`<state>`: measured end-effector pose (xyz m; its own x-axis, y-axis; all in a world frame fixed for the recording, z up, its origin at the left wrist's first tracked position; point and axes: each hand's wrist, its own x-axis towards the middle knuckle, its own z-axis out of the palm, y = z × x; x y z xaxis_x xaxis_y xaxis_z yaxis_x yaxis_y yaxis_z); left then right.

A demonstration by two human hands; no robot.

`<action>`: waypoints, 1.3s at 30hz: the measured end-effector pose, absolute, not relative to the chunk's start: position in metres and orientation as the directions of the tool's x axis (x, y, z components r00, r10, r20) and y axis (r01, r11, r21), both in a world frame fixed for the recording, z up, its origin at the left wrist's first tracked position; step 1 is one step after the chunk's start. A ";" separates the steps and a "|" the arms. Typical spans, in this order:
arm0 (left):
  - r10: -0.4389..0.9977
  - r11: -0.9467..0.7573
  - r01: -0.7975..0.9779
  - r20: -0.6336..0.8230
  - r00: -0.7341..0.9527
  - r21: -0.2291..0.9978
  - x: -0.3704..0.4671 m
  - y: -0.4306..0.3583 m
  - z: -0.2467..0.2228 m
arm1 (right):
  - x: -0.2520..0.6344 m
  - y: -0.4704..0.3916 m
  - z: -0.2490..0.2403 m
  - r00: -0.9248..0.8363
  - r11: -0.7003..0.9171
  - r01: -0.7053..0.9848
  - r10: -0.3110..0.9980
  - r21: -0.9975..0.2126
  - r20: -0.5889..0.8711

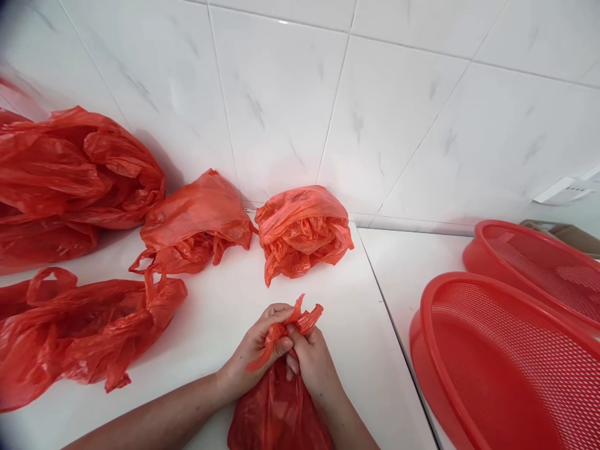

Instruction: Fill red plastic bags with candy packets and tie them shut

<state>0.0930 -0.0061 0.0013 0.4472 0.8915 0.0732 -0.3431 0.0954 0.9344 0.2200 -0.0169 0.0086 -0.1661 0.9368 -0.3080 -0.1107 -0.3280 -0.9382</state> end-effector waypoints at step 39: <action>0.847 -0.376 -0.021 0.352 0.398 0.927 0.082 -0.010 0.012 | 0.230 -0.019 0.025 -0.208 -0.225 -0.095 0.957 -0.970 -0.201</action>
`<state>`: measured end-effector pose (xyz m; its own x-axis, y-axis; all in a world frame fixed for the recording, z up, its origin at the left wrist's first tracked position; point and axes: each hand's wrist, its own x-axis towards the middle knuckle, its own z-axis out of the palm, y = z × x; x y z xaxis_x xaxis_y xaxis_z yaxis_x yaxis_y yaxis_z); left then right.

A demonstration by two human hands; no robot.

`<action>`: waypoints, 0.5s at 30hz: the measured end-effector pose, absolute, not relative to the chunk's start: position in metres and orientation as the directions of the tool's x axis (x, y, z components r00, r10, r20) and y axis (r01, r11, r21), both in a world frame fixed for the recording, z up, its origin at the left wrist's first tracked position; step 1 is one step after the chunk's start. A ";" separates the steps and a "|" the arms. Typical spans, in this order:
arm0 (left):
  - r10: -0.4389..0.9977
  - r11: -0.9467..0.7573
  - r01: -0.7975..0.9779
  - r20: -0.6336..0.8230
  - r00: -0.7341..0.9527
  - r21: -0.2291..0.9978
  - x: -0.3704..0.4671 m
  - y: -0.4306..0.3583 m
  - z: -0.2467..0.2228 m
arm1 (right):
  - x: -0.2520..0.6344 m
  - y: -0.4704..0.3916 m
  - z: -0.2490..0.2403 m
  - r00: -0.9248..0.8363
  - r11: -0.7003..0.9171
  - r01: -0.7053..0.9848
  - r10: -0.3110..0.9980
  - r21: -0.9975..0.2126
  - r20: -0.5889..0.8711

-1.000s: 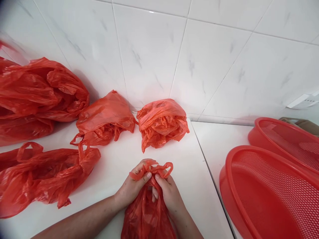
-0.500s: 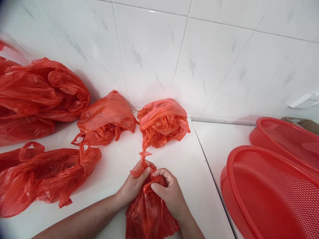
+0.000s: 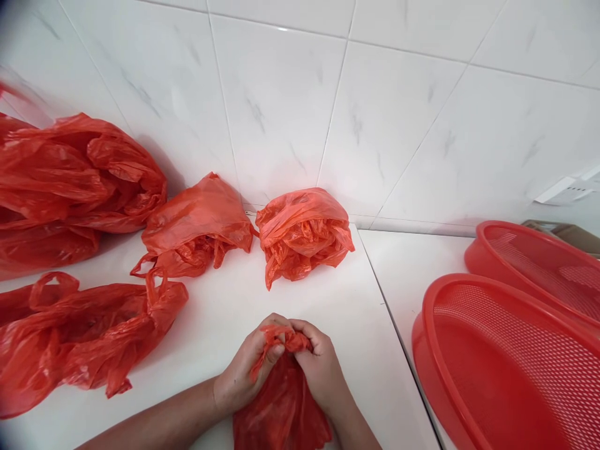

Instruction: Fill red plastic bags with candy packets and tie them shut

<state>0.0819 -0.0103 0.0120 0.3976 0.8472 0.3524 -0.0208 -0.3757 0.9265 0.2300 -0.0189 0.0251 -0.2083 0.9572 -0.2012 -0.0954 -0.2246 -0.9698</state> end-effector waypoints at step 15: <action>0.647 -0.745 0.150 0.649 0.400 0.650 0.073 -0.024 0.006 | 0.284 0.010 0.003 0.396 -0.166 0.470 0.917 -0.867 0.039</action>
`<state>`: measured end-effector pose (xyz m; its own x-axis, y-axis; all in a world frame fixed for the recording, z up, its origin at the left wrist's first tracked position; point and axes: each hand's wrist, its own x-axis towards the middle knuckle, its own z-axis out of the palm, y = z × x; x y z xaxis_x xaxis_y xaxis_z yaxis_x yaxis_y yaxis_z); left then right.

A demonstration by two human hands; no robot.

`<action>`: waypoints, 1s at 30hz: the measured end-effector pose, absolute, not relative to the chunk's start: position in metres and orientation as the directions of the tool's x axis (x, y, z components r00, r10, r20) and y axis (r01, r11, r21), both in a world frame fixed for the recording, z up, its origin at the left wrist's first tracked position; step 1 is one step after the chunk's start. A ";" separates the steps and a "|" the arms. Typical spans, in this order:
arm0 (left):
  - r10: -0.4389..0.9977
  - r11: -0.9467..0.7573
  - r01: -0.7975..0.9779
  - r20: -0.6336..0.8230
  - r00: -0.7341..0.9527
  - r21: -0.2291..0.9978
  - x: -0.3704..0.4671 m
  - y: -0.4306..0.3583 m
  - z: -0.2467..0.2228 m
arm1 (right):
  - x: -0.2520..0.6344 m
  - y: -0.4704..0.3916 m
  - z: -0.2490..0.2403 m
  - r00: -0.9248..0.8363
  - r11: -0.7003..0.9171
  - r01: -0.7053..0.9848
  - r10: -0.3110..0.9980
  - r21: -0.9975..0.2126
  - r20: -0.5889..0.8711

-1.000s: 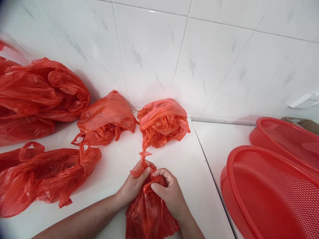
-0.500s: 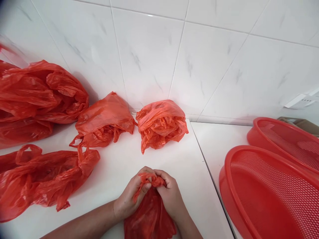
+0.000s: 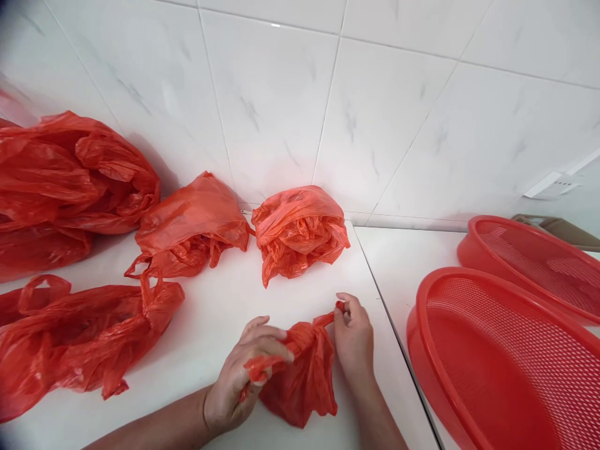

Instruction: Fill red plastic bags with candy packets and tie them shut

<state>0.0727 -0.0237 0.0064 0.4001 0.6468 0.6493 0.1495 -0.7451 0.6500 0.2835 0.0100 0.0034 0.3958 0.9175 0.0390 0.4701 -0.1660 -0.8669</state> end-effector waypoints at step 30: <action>0.764 -0.645 0.371 0.547 0.343 0.668 0.026 -0.038 0.061 | 0.278 0.012 -0.023 0.043 -0.234 0.498 0.968 -0.835 -0.246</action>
<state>0.0262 -0.0384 0.0611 0.3432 0.7639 0.5466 0.3706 -0.6448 0.6684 0.2777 0.0125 -0.0234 0.0427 0.9683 -0.2463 0.4980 -0.2344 -0.8349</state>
